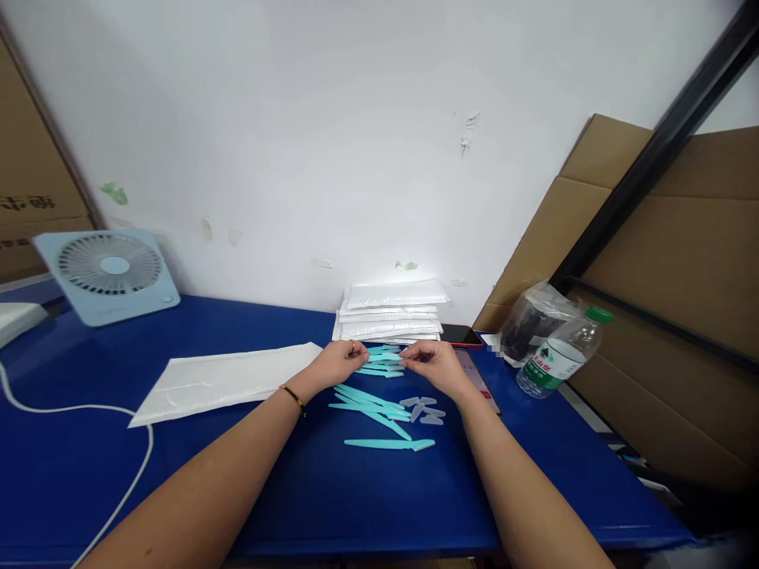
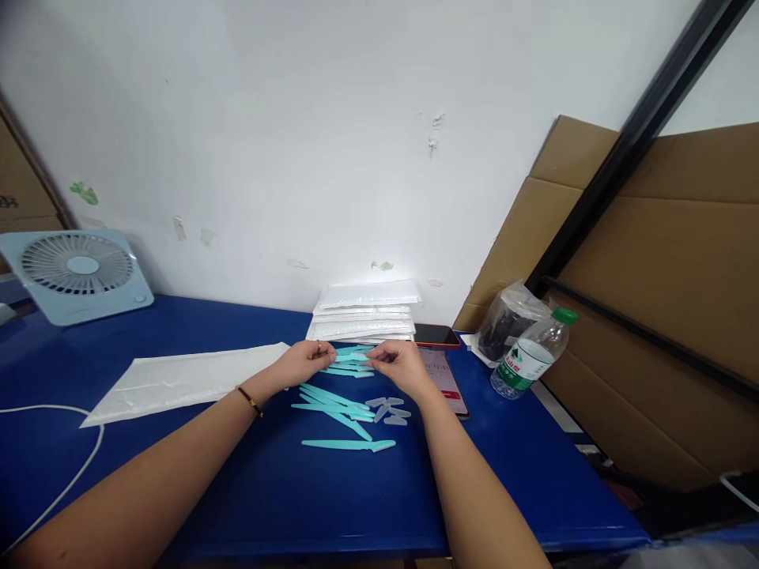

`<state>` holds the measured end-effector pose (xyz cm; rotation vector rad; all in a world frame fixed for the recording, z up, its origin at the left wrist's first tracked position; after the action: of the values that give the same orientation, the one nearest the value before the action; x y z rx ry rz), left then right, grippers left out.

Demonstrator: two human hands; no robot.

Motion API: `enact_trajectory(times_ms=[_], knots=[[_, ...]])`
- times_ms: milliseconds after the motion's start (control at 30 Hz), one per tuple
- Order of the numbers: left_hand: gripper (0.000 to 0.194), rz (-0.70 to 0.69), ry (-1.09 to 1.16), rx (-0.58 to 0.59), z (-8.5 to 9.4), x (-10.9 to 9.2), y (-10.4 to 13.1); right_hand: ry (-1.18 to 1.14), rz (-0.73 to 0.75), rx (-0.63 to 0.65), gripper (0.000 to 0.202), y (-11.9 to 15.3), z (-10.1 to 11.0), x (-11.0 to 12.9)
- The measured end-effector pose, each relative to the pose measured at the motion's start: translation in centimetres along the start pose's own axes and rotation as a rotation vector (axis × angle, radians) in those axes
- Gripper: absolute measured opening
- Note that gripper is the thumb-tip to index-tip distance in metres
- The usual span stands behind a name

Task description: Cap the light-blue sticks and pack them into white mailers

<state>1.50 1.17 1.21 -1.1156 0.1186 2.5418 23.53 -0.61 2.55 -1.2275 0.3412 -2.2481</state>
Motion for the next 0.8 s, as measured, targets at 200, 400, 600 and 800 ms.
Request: enact_trajectory(times_ms=[200, 400, 600, 800], knots=[[0.03, -0.006, -0.156, -0.08, 0.1, 0.0, 0.3, 0.149, -0.06, 0.172, 0.029, 0.2, 1.0, 0.2], [0.028, -0.141, -0.278, -0.078, 0.4, -1.7, 1.5, 0.209, -0.047, 0.59, 0.026, 1.0, 1.9, 0.4], [0.022, -0.174, -0.312, 0.285, -0.6, -2.9, 2.8, 0.193, -0.152, 0.582, 0.019, 1.2, 1.1, -0.4], [0.019, -0.068, -0.242, 0.237, -0.2, -2.4, 2.4, -0.089, -0.305, 0.517, 0.03, 1.2, 2.5, 0.0]])
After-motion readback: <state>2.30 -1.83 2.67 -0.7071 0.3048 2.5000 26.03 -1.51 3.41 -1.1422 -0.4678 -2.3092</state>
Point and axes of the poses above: each hand's wrist, its own y-axis away from the middle knuckle, its own z-axis out of the back of the hand, x = y × z, the point moved 2 cm from there along -y, towards the middle knuckle, and after that the axes turned 7 degrees about z, right-handed, at the moved point
